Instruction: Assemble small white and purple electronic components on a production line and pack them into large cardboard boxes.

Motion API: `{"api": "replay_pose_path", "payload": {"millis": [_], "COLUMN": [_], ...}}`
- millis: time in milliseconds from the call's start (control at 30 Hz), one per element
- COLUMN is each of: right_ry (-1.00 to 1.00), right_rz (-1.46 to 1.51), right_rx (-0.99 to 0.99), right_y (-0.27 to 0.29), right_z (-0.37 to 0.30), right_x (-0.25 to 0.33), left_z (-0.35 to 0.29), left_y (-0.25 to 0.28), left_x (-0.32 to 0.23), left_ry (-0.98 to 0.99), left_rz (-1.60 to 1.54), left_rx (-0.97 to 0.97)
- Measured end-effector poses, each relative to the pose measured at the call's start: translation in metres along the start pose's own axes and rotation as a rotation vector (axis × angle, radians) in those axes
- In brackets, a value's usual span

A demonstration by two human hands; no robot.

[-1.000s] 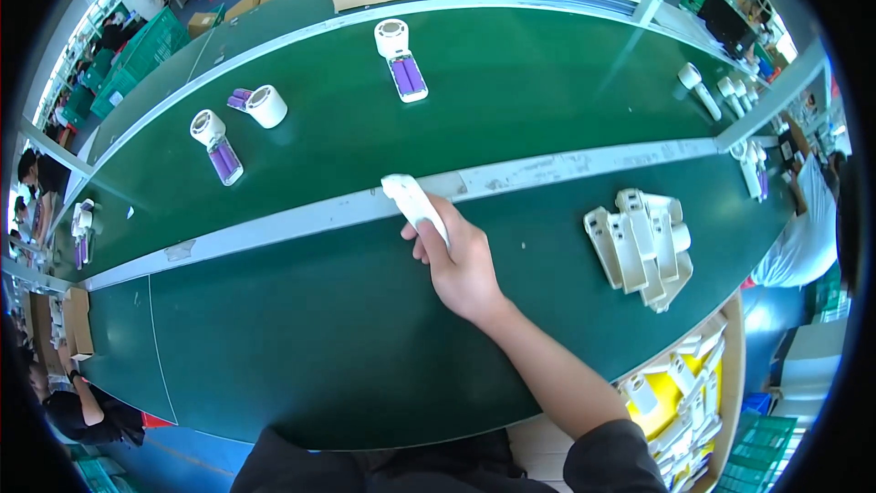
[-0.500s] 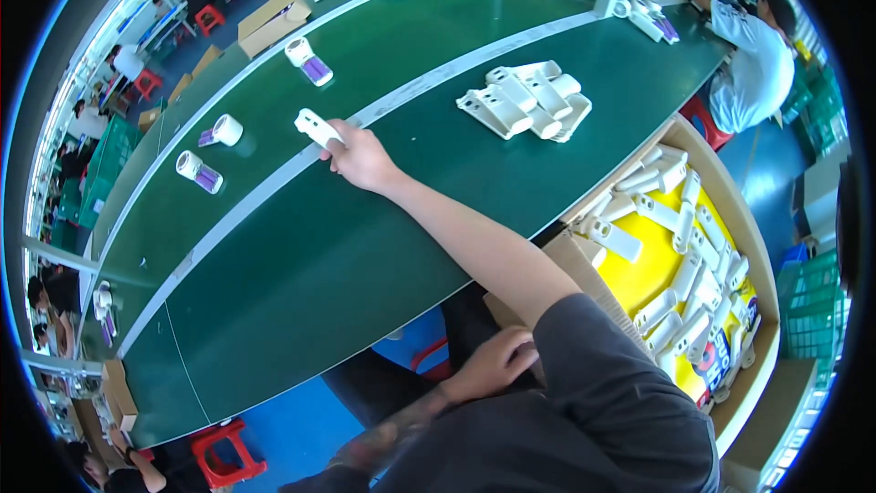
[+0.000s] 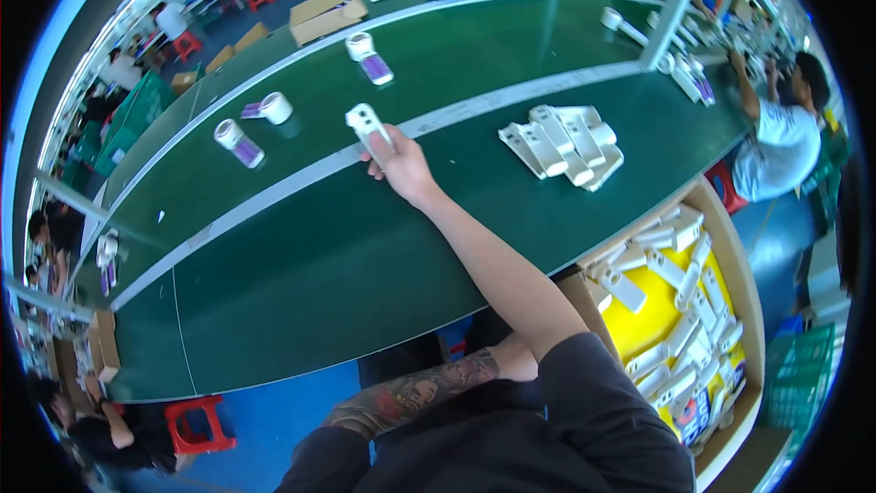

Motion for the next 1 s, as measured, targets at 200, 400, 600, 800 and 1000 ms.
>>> {"api": "replay_pose_path", "payload": {"millis": [200, 400, 600, 800, 1000], "right_ry": [-0.019, 0.016, 0.080, 0.080, 0.055], "right_rz": [0.255, 0.230, 0.253, 0.068, 0.023], "right_rx": [0.045, -0.121, -0.363, -0.352, -0.270], "right_y": [0.012, 0.061, 0.066, 0.053, 0.041], "right_z": [-0.011, 0.000, 0.004, 0.004, 0.000], "right_x": [-0.004, -0.010, -0.002, -0.014, -0.009], "left_z": [-0.030, -0.144, -0.078, -0.002, -0.030], "left_y": [-0.002, 0.202, 0.405, 0.496, 0.505], "left_x": [0.004, -0.078, 0.077, 0.105, 0.084], "left_ry": [-0.351, -0.243, -0.201, 0.383, 0.012], "left_rz": [0.451, -0.162, -0.235, 0.442, -0.156], "left_rx": [0.119, -0.083, -1.488, -1.753, -1.473]}}
Point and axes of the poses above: each hand's wrist, its own z-axis towards the middle knuckle, its own y-axis out of the back of the hand, x = y × z, the point moved 2 cm from there along z, towards the middle knuckle, and after that the axes turned 12 degrees about -z, right-handed, at the moved point
